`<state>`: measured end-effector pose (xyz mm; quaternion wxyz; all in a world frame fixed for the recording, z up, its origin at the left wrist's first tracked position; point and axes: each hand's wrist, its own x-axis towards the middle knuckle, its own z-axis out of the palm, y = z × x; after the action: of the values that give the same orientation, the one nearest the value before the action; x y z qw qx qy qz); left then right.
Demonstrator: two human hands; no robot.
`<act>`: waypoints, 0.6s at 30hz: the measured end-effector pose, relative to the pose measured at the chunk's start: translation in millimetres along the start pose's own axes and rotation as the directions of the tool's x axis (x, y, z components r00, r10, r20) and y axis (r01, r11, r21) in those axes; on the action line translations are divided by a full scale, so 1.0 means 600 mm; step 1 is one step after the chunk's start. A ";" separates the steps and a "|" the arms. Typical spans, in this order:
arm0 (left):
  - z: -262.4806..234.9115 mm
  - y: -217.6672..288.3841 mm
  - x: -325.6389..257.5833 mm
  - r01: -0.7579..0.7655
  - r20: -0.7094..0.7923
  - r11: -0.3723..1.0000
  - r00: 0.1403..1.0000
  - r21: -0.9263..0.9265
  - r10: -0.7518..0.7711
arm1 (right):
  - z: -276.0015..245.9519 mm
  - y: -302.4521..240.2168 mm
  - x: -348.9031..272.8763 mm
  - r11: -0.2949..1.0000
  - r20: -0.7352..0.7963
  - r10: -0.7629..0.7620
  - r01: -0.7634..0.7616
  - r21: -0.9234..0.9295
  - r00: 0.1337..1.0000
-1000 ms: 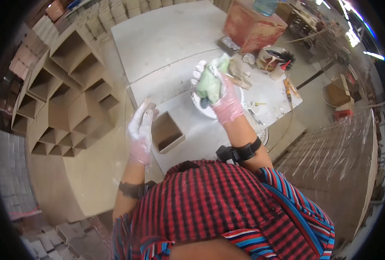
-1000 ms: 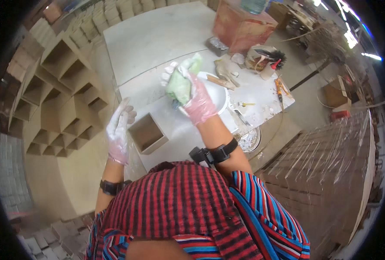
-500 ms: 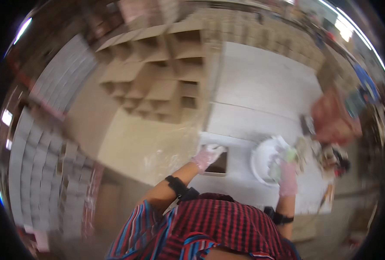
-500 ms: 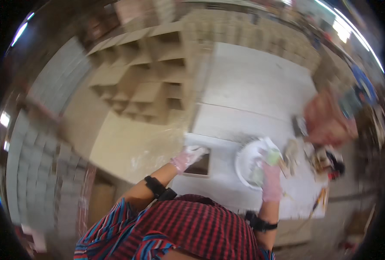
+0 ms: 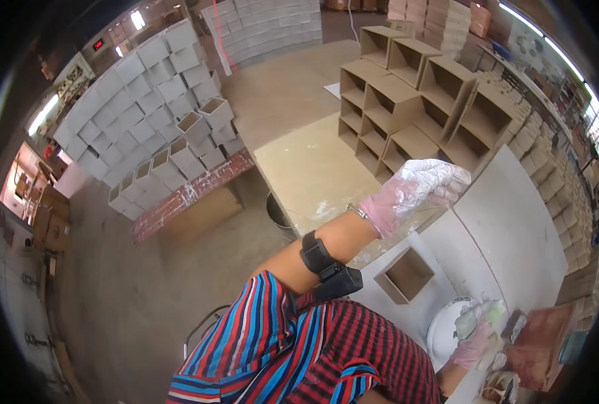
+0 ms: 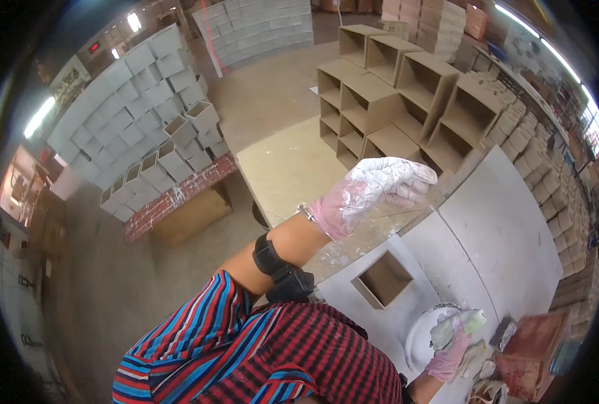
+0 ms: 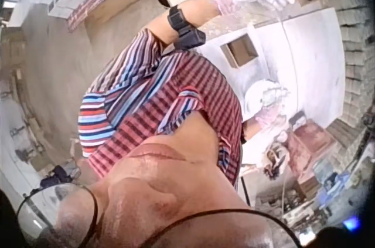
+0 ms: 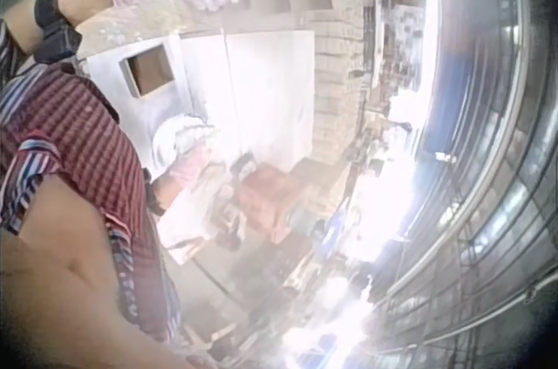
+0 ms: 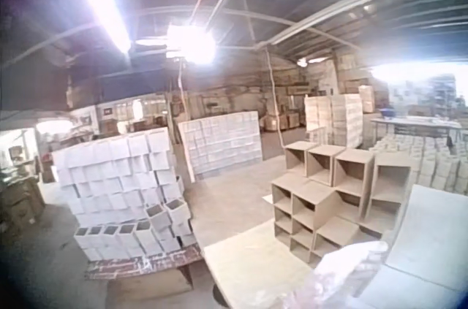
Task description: Applying a white coating or paint to a cardboard box or wooden component using a damp cloth or sponge.
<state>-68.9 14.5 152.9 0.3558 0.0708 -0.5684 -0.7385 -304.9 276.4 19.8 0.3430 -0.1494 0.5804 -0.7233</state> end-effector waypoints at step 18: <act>-0.061 0.030 -0.012 -0.001 -0.036 0.999 0.999 -0.044 -0.001 | 0.091 -0.015 -0.015 1.000 0.067 -0.025 0.024 0.002 0.997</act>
<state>-37.0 -12.0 154.2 0.3674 0.0761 -0.5454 -0.7495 -267.8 243.0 45.5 0.3535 -0.1804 0.5662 -0.7224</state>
